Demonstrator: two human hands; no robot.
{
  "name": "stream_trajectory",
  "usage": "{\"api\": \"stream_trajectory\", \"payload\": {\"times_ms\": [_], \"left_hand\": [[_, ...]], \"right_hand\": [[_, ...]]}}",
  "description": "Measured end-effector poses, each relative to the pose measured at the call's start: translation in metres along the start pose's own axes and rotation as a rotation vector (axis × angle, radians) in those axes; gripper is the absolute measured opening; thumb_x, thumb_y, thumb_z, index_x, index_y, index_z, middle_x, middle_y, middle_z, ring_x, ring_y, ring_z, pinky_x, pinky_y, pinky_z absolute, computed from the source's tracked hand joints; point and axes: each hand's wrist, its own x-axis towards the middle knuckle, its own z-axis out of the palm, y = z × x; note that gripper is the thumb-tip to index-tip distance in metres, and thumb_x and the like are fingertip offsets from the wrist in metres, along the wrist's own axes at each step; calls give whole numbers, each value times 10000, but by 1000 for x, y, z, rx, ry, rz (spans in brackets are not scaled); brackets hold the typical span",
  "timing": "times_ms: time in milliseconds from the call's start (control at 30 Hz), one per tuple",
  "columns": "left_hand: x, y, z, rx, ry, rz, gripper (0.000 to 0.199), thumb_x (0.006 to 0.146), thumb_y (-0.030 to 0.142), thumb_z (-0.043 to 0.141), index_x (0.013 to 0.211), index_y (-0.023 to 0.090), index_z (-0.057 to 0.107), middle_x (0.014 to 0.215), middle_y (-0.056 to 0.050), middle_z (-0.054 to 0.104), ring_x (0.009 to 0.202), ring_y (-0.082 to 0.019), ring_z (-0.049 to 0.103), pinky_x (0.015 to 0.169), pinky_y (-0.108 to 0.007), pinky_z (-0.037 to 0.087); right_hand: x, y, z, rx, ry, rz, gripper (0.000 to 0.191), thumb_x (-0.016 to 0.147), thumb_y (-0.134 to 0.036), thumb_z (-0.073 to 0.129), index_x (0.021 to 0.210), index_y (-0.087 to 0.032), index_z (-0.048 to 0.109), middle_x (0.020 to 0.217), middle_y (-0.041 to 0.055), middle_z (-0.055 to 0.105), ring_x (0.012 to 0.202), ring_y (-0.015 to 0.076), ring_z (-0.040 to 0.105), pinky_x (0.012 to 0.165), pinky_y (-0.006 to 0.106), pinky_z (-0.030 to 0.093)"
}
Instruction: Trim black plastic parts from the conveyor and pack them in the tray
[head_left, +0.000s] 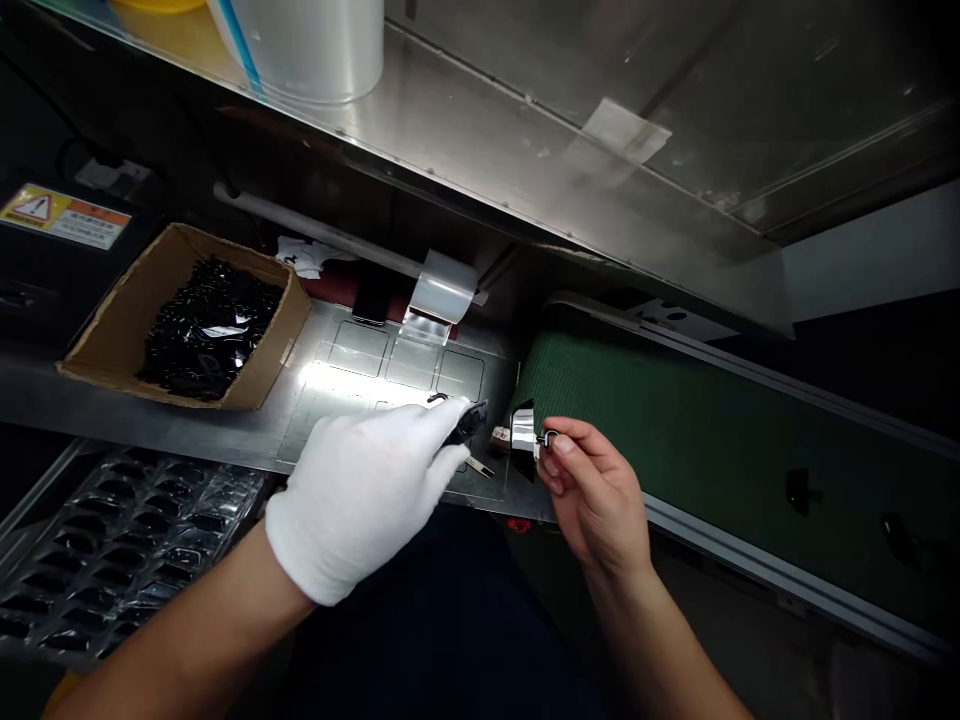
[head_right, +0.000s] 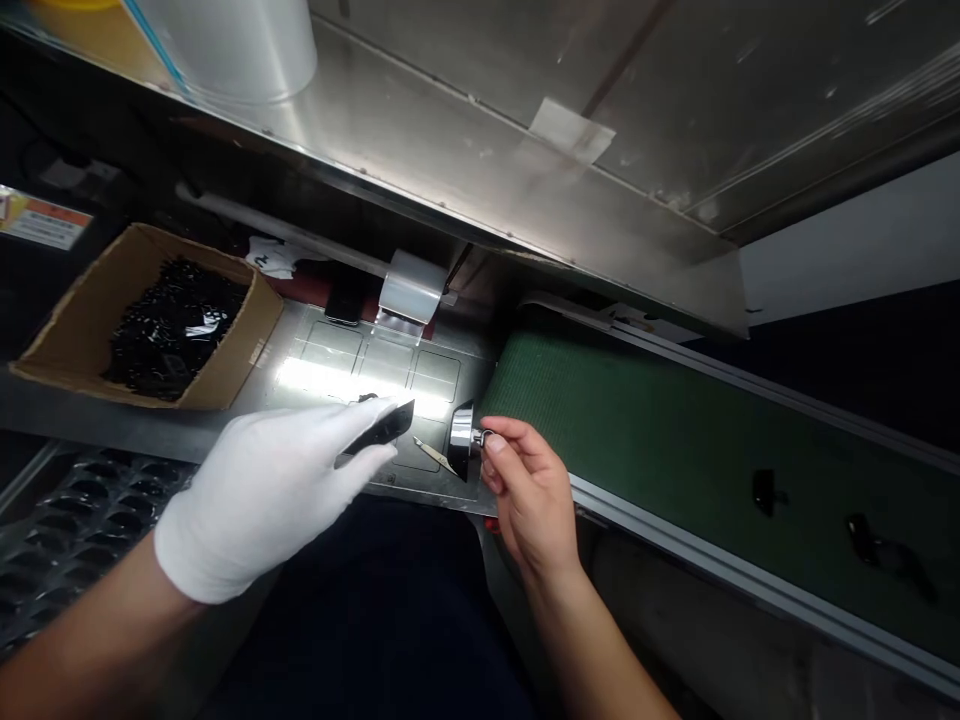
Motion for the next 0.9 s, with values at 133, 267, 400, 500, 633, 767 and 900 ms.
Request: {"api": "stream_trajectory", "payload": {"times_ms": [133,267,400,500,633,767,900], "left_hand": [[-1,-4,6,40,42,-8,143,987,373,600,1086,295,669,761,21,729,606,-237,651,542,-354,300],[-2,-8,17,-62,175,17,176,970,412,627,1020,264,710,694,-25,709,524,-230,535,546,-352,179],[-4,-11,16,-262,219,-5,170,943,370,676,1052,277,767,675,-33,700,538,-224,497,566,-343,191],[-5,-18,13,-635,181,-107,234,890,351,753,1110,283,793,796,-45,766,603,-217,563,582,-320,320],[-10,-23,27,-1485,-54,-307,391,904,483,724,1179,207,759,1033,-104,777,454,-88,444,484,-283,359],[-18,-10,53,-2032,117,-336,270,993,404,611,1168,233,727,987,-69,719,671,-111,573,656,-245,481],[-21,10,61,-2190,238,-468,233,1019,366,571,1161,253,717,1002,-55,696,805,-130,598,675,-222,509]], "right_hand": [[-2,2,3,-14,-9,-5,178,891,-296,790,1053,-227,774,735,-6,558,648,97,454,554,214,366],[-5,3,5,-22,-26,0,162,890,-291,788,1041,-232,776,748,-3,563,649,103,454,556,224,366],[-6,6,5,-23,-36,1,167,893,-286,785,1050,-229,773,743,-5,559,645,104,458,559,227,371],[-8,5,8,-2,-57,3,164,901,-288,775,1057,-239,768,746,-3,571,656,109,469,561,223,380],[-13,-4,17,52,-129,7,159,913,-292,766,1066,-252,759,757,-2,594,655,113,492,567,228,388],[-19,-16,29,103,-220,-24,140,923,-288,760,1059,-256,753,813,-1,605,654,102,505,567,228,386],[-21,-22,36,118,-311,-26,148,927,-306,765,1066,-258,744,783,-8,587,650,112,497,565,241,382]]}}
